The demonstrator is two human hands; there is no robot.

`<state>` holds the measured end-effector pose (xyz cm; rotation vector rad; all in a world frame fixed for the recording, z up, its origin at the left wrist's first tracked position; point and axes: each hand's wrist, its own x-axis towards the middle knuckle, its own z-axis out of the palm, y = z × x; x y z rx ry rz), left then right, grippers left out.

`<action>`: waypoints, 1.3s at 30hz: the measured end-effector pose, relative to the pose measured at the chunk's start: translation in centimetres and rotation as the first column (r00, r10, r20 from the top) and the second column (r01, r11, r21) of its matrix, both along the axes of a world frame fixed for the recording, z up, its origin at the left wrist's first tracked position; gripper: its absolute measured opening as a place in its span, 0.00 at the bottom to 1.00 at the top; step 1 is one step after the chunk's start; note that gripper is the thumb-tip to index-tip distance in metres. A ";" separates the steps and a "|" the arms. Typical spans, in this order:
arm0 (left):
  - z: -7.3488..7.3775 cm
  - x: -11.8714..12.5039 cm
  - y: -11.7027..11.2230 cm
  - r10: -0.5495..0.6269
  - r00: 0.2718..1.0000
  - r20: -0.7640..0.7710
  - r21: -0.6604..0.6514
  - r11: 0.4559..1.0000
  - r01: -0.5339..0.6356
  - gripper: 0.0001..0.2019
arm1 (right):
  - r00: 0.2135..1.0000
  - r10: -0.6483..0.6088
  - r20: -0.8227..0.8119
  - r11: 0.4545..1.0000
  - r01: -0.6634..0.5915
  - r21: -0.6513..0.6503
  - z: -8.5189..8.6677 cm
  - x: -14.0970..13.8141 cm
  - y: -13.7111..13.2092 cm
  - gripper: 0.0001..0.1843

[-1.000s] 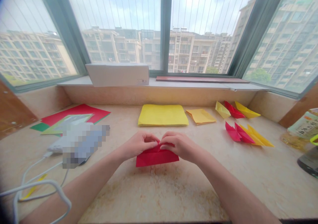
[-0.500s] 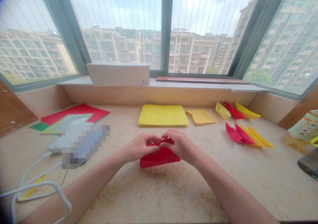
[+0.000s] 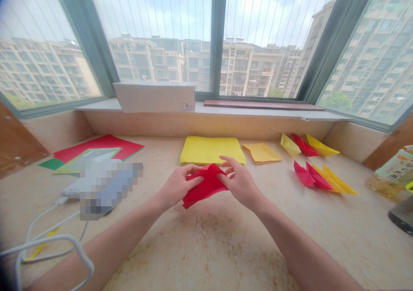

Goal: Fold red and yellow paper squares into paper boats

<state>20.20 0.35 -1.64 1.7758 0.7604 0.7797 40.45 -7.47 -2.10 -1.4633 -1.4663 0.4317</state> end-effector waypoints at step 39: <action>0.3 1.1 -2.4 -0.085 0.986 0.144 -0.165 0.980 0.109 0.08 | 0.758 -0.073 0.648 0.954 -0.135 0.266 0.3 -1.7 -1.4 0.19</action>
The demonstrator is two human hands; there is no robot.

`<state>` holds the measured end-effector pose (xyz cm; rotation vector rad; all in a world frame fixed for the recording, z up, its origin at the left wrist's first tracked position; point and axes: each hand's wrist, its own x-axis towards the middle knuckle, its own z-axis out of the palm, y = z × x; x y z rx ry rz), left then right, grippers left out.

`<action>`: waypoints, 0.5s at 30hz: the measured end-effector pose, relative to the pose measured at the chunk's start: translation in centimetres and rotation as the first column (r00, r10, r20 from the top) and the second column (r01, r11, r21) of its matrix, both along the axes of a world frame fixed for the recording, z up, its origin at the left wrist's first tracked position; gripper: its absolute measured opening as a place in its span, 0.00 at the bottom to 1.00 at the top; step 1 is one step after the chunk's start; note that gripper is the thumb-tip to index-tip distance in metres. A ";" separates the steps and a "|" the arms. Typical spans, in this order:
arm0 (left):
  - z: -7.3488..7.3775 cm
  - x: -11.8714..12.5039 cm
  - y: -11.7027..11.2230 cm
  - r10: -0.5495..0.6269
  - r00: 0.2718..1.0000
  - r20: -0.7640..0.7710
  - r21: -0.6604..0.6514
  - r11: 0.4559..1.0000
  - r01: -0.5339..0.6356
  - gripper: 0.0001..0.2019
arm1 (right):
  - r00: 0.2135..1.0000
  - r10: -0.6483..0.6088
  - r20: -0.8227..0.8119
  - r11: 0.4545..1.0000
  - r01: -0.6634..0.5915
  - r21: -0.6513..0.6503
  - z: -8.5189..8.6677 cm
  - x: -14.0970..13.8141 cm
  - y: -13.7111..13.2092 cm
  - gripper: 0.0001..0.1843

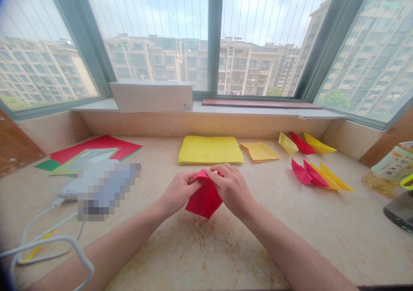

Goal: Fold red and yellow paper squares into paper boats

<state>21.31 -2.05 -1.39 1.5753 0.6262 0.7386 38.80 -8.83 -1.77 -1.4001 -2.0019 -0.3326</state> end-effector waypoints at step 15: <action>-0.4 -0.1 0.4 -0.182 0.980 0.079 -0.054 0.981 0.186 0.18 | 0.987 -0.024 -0.161 0.999 0.030 0.036 -0.6 0.1 0.4 0.19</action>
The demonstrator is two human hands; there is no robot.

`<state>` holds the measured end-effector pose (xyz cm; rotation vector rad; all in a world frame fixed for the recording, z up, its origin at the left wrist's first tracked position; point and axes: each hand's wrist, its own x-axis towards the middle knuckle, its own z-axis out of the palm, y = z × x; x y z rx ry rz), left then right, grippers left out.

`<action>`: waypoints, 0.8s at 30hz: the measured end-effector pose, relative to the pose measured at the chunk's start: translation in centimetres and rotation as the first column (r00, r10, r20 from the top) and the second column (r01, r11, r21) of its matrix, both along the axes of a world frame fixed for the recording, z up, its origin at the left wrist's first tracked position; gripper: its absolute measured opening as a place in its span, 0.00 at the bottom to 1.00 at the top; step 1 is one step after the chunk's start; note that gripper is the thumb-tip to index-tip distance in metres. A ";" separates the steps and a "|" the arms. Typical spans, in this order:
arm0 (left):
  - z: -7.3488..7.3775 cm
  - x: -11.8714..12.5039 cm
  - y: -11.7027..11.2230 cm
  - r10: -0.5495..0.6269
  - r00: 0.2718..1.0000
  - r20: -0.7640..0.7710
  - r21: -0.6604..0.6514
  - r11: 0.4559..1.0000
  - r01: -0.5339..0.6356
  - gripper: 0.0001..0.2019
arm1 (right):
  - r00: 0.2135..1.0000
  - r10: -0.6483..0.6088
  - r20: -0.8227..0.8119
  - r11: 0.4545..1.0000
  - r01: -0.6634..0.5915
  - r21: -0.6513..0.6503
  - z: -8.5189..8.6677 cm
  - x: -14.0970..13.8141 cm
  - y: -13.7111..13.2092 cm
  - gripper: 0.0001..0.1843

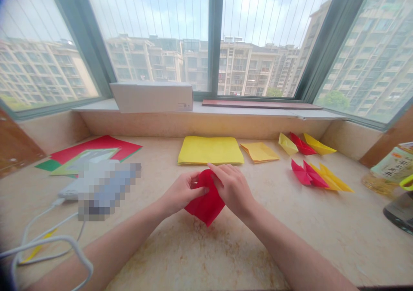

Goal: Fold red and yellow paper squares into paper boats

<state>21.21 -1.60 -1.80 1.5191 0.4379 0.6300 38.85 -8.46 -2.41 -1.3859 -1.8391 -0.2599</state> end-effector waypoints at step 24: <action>0.4 -0.7 0.5 -0.012 0.978 -0.209 0.135 0.990 0.040 0.17 | 0.986 0.064 0.156 0.997 -0.071 0.040 0.5 1.3 0.1 0.08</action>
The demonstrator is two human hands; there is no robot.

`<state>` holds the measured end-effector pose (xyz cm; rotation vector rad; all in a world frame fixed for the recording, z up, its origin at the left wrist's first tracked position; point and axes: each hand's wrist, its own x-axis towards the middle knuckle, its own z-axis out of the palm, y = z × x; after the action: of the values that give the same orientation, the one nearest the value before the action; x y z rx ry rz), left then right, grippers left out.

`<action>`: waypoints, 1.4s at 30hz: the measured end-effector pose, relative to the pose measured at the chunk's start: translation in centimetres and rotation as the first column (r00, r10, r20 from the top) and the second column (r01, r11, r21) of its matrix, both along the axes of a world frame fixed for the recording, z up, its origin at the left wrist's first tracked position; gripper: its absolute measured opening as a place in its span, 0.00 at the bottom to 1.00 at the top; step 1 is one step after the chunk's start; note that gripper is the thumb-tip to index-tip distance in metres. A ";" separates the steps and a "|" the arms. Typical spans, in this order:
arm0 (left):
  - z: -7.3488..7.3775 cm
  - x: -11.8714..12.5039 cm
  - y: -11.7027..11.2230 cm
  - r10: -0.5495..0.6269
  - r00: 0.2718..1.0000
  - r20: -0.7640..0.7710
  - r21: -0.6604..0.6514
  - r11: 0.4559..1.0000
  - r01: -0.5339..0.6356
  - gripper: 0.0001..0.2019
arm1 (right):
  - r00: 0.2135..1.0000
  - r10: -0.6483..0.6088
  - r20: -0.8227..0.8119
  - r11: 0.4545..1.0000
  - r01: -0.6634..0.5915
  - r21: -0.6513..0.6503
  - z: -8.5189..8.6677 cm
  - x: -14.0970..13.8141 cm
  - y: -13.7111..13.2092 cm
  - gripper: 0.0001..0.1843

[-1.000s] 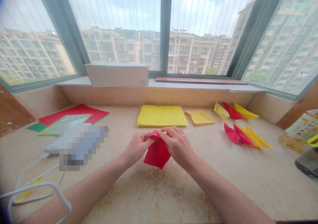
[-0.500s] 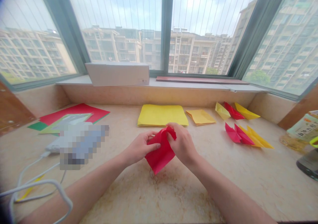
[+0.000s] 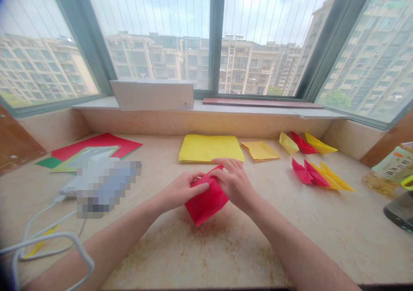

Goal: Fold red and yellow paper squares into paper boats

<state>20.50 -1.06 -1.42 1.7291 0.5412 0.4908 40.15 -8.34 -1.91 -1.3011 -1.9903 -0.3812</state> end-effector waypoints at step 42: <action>0.0 0.9 -1.6 0.257 0.936 0.241 -0.392 0.908 -0.149 0.40 | 0.983 0.044 -0.179 0.988 -0.069 -0.139 -1.5 -4.1 -0.9 0.28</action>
<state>21.42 -2.61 -1.43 1.2200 0.5665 0.7294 36.05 -9.23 -3.37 -1.3151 -1.9288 -0.0918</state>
